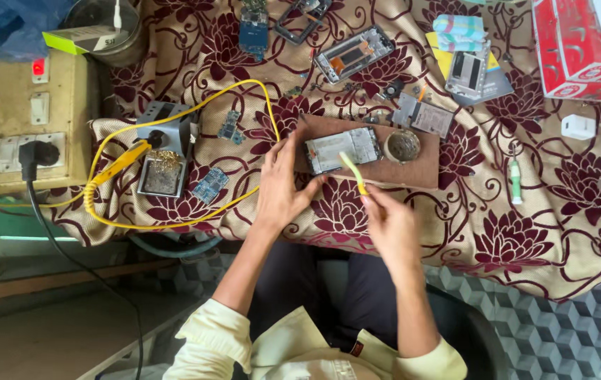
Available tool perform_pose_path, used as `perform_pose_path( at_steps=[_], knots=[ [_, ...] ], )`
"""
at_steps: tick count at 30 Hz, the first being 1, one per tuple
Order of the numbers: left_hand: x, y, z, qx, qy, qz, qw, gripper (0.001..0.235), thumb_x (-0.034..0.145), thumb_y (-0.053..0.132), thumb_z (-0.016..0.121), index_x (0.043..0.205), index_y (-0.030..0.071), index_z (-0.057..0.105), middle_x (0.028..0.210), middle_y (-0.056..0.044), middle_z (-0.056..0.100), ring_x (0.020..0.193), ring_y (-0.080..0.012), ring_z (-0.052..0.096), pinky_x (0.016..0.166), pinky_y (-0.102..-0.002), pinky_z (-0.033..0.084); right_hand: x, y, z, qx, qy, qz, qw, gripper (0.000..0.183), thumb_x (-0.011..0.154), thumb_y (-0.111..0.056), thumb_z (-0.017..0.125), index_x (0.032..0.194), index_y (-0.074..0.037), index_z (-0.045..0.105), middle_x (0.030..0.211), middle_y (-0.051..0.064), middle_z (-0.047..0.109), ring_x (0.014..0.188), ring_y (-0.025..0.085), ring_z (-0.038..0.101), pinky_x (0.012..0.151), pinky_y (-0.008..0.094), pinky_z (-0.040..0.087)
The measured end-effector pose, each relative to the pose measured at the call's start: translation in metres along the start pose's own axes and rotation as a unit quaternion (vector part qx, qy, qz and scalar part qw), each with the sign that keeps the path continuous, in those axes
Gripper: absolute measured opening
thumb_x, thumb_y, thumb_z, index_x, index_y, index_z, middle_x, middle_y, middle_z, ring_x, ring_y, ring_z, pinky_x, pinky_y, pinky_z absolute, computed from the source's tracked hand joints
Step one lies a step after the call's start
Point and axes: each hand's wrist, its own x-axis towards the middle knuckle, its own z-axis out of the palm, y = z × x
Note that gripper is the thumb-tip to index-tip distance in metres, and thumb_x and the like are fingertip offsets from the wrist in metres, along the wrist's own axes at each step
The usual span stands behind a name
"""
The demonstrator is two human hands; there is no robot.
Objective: The person cleans the back of a disassembled mobile phone using a yellow toothbrush and a green-handled screwdriver. They scrub the surface and scrape at the edges, then place the phone on a wooden board to continue cleaning with the screwdriver.
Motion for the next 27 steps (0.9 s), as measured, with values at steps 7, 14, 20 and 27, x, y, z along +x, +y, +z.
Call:
perform_pose_path(
  at_steps=[7,14,20,27],
  knots=[
    [0.002,0.008,-0.005,-0.017,-0.03,-0.09,0.995,0.097,0.066,0.031,0.092,0.146,0.003,0.044,0.134,-0.009,0.066,0.119,-0.0342,0.055,0.105,-0.042,0.047,-0.003,-0.024,0.024,-0.058,-0.001,-0.114,0.992,0.02,0.09,-0.005,0.062,0.105,-0.004,0.076,0.079,0.017,0.075,0.061,0.027,0.074,0.058,0.039,0.058],
    [0.003,0.009,-0.005,-0.037,-0.011,-0.103,0.994,0.101,0.061,0.028,0.095,0.145,0.002,0.044,0.13,-0.005,0.07,0.112,-0.0302,0.056,0.101,-0.039,0.049,0.004,-0.026,0.015,-0.135,-0.039,-0.174,0.975,0.011,0.079,0.002,0.065,0.078,-0.003,0.074,0.071,0.018,0.074,0.058,0.028,0.071,0.061,0.039,0.057],
    [0.002,0.01,-0.006,-0.042,0.018,-0.09,0.995,0.099,0.058,0.027,0.095,0.142,0.001,0.049,0.127,-0.006,0.071,0.111,-0.0307,0.057,0.1,-0.039,0.049,0.009,-0.043,0.006,-0.155,-0.038,-0.226,0.961,0.022,0.083,0.005,0.06,0.102,0.006,0.071,0.078,0.02,0.072,0.054,0.025,0.07,0.055,0.036,0.058],
    [-0.004,0.001,0.001,-0.032,0.017,-0.074,0.997,0.094,0.058,0.022,0.094,0.14,0.004,0.05,0.127,-0.005,0.072,0.109,-0.0317,0.057,0.098,-0.039,0.051,0.004,-0.03,0.014,-0.203,-0.084,-0.277,0.935,0.018,0.09,-0.001,0.063,0.098,-0.002,0.079,0.076,0.018,0.075,0.056,0.026,0.069,0.053,0.04,0.057]
  ],
)
